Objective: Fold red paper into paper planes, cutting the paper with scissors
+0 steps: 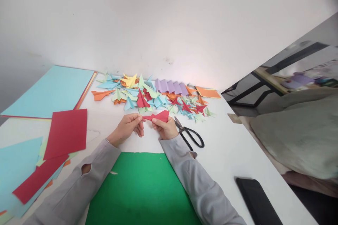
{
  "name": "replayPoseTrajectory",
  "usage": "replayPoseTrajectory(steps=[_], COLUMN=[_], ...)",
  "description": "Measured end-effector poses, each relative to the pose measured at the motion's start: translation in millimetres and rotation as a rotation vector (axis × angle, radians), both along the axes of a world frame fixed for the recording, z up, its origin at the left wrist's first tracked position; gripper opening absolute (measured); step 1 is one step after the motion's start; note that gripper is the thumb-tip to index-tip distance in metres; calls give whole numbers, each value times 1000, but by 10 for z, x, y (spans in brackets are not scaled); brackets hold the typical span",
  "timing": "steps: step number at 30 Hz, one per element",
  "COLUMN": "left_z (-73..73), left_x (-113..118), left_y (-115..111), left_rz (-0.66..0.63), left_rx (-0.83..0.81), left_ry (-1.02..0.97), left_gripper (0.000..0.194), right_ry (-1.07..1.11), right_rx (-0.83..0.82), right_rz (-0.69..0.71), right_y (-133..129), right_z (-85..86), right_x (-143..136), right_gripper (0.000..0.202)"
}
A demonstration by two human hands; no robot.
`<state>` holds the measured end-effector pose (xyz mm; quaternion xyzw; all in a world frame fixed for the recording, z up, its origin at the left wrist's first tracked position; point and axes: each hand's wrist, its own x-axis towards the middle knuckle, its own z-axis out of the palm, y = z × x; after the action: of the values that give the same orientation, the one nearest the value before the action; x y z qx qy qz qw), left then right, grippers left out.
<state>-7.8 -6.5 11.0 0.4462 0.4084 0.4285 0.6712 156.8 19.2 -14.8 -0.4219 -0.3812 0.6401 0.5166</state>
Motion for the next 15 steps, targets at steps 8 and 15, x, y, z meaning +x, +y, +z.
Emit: replayPoseTrajectory(steps=[8,15], left_z=[-11,24], left_x=[15,40], left_y=[2,-4], left_rz=[134,144], left_rx=[-34,-1], left_ry=[-101,-29], left_gripper=[34,34], right_ry=[-6,-64], right_rx=[30,91], right_rz=[-18,2], right_y=[-4,-2], right_z=[-9,-64], right_x=[-17,7], right_gripper=[23,23])
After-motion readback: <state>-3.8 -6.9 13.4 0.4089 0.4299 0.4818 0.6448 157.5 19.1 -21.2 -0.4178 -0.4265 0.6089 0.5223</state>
